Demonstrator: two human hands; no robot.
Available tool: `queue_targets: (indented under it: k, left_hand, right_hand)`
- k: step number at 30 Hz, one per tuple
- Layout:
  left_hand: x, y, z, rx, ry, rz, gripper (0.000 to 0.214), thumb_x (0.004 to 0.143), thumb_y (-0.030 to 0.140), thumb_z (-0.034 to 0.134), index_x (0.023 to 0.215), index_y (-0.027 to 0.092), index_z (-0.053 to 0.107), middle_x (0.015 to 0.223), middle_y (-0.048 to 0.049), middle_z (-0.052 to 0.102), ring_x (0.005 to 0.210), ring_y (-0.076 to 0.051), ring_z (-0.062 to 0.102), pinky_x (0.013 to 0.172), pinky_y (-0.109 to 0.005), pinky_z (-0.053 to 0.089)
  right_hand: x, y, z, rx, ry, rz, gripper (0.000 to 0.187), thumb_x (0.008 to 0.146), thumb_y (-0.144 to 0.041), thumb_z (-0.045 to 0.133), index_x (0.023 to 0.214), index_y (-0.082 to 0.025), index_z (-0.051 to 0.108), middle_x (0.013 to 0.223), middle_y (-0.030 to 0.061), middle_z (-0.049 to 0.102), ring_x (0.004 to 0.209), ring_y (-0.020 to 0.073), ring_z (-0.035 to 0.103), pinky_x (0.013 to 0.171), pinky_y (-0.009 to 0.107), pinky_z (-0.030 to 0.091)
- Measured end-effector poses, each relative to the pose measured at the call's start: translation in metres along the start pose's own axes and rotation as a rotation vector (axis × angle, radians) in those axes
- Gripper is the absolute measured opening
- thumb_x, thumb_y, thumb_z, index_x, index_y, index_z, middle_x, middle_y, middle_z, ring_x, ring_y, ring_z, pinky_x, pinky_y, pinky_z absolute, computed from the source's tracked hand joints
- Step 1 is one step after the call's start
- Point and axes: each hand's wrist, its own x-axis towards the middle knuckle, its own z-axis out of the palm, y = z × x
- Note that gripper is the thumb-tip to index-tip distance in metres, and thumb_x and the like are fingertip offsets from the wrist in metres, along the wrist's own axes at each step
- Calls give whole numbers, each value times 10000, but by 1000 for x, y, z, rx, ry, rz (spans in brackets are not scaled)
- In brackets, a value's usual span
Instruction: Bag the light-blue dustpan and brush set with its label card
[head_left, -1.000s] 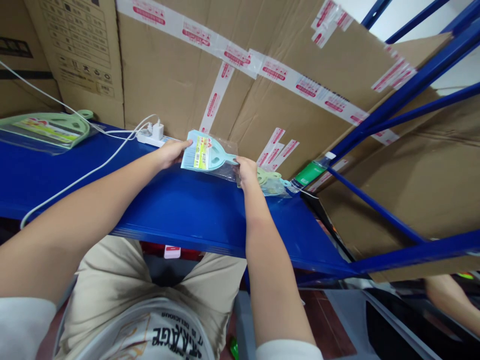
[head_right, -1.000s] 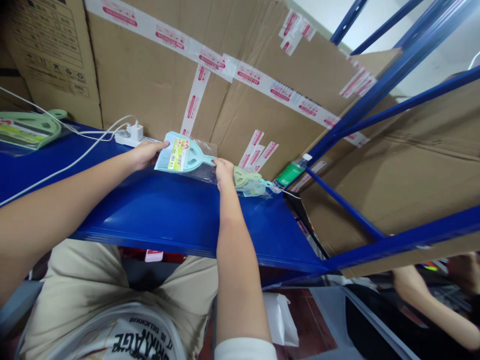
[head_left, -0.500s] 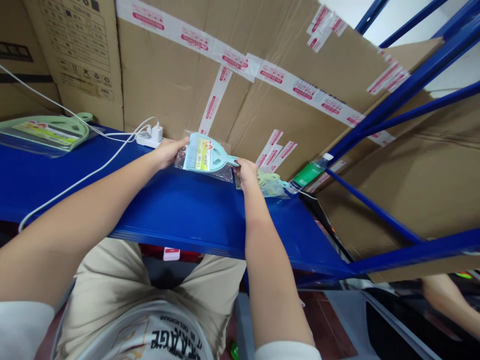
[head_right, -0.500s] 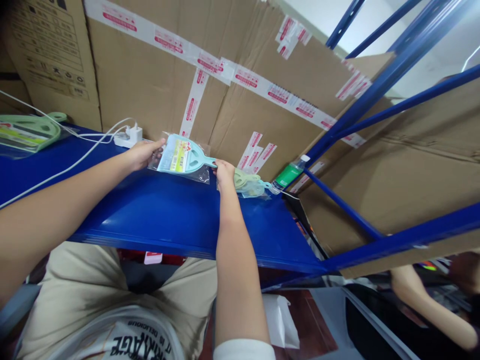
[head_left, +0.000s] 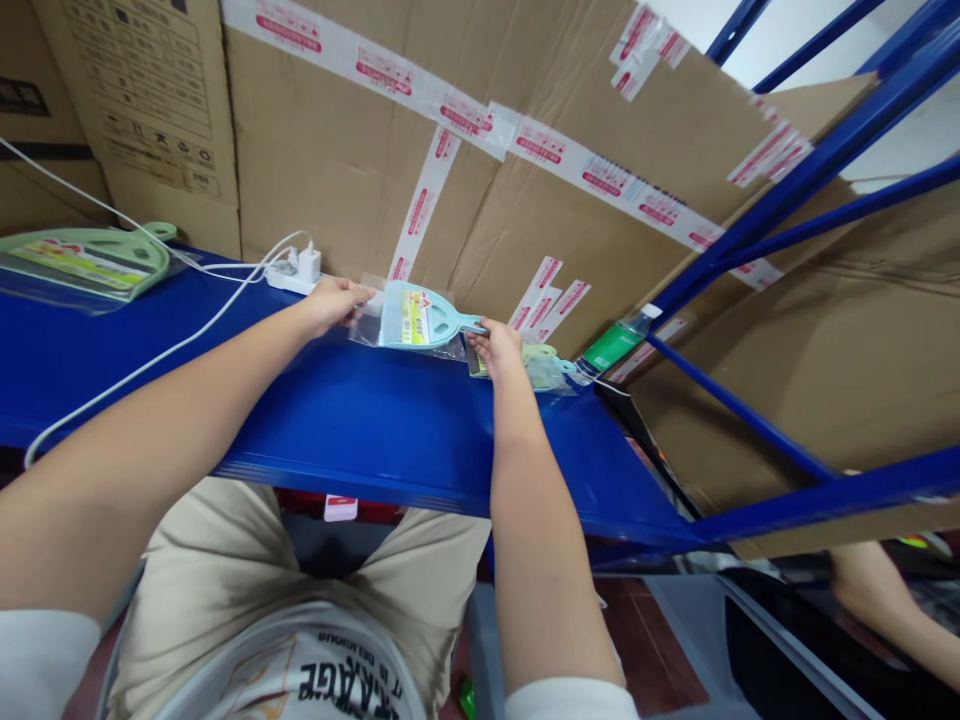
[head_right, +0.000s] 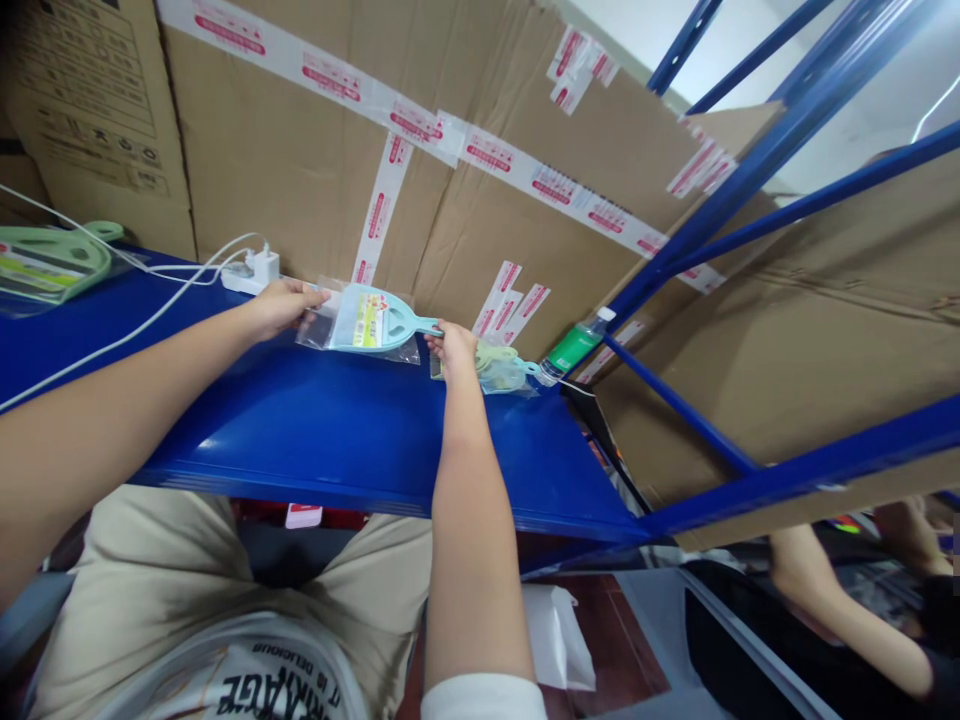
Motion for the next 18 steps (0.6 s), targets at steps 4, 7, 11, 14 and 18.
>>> queue_targets:
  k: [4,7,11,14,18]
  left_hand:
    - [-10,-4,12,206,-139,40,301,795,184,783,640,220,528,537,19,529,467,-106,492,484,-234,415]
    - [-19,-6,24,370,-287,81,206,817,163,741,787,219,545,598,35,562,495,-113,509,551,-269,440]
    - [-23,-7,29,602,-296,311,180,822,156,685,947,210,566,753,26,639,648,-132,584,716,-295,485]
    - [-20,-9,25,724,-326,410,196,835,190,636,1027,193,596,870,-15,692,763,-160,636,789,-305,488]
    - [-17,-13,21,863,-405,469,268,848,205,590,1111,161,616,950,-65,722,838,-191,664,822,-314,484]
  right_hand:
    - [10,0,-9,-9,103,9,177,856,-47,575,753,-191,561,528,-59,566,410,75,541,368,140,418]
    - [18,-2,-18,-57,181,35,151,848,-38,590,787,-176,573,513,-67,546,377,66,498,355,136,415]
    - [22,-8,-29,-155,266,25,143,866,-48,612,807,-174,577,487,-75,513,374,64,489,337,116,380]
    - [18,-13,-36,-218,336,-30,182,894,-52,584,765,-179,559,480,-74,492,391,61,479,333,105,348]
    - [11,-17,-44,-260,391,-96,242,914,-40,531,717,-179,515,485,-74,461,425,53,471,385,100,399]
